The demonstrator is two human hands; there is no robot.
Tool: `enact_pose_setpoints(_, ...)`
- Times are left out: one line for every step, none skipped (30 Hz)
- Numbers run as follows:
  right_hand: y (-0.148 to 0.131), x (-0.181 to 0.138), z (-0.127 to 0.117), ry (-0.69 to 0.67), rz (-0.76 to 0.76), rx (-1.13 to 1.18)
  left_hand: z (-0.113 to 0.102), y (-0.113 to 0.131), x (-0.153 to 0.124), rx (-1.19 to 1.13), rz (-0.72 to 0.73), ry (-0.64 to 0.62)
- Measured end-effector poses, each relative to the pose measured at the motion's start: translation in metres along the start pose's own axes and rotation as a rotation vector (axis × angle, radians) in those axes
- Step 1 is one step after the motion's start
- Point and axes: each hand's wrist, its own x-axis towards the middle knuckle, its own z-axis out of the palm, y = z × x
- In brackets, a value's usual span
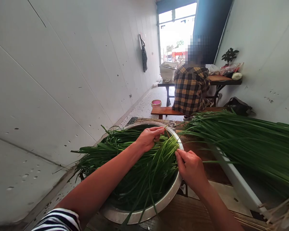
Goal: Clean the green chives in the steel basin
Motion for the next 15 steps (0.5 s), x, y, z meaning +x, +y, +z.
enact_pose_setpoints(-0.001, 0.000, 0.000, 0.000, 0.000, 0.002, 0.001, 0.001, 0.000, 0.007, 0.002, 0.000)
enact_pose_setpoints(-0.001, 0.000, 0.000, 0.002, 0.000, 0.003, 0.001, 0.001, -0.001, 0.013, 0.001, 0.000)
enact_pose_setpoints(-0.002, 0.000, 0.000, 0.003, 0.002, 0.003, 0.002, 0.003, -0.002, 0.022, -0.002, 0.003)
enact_pose_setpoints(-0.002, 0.000, 0.000, 0.006, 0.004, 0.002, 0.003, 0.004, -0.003, 0.031, -0.004, 0.008)
enact_pose_setpoints(-0.002, 0.000, 0.000, 0.010, 0.005, 0.001, 0.004, 0.005, -0.005, 0.041, -0.003, 0.015)
enact_pose_setpoints(-0.002, 0.001, 0.000, 0.014, 0.007, 0.000, 0.006, 0.007, -0.007, 0.054, -0.001, 0.018)
enact_pose_setpoints(-0.002, 0.001, 0.000, 0.018, 0.009, -0.002, 0.007, 0.007, -0.009, 0.068, 0.001, 0.016)
enact_pose_setpoints(-0.001, 0.001, 0.001, 0.021, 0.010, -0.002, 0.008, 0.008, -0.011, 0.083, 0.001, 0.006)
enact_pose_setpoints(-0.001, 0.001, 0.001, 0.023, 0.011, -0.002, 0.010, 0.009, -0.014, 0.097, -0.005, -0.014)
enact_pose_setpoints(0.000, 0.001, 0.001, 0.022, 0.013, -0.001, 0.011, 0.009, -0.016, 0.109, -0.020, -0.039)
enact_pose_setpoints(0.000, 0.002, 0.000, 0.022, 0.018, 0.000, 0.012, 0.009, -0.019, 0.120, -0.042, -0.065)
enact_pose_setpoints(0.000, 0.002, 0.000, 0.024, 0.021, 0.003, 0.013, 0.009, -0.021, 0.130, -0.065, -0.090)
enact_pose_setpoints(0.001, 0.002, 0.000, 0.029, 0.021, 0.011, 0.014, 0.010, -0.022, 0.136, -0.086, -0.112)
enact_pose_setpoints(0.001, 0.003, 0.000, 0.038, 0.019, 0.023, 0.014, 0.010, -0.023, 0.142, -0.101, -0.135)
enact_pose_setpoints(0.002, 0.002, 0.000, 0.048, 0.017, 0.037, 0.013, 0.011, -0.022, 0.151, -0.107, -0.161)
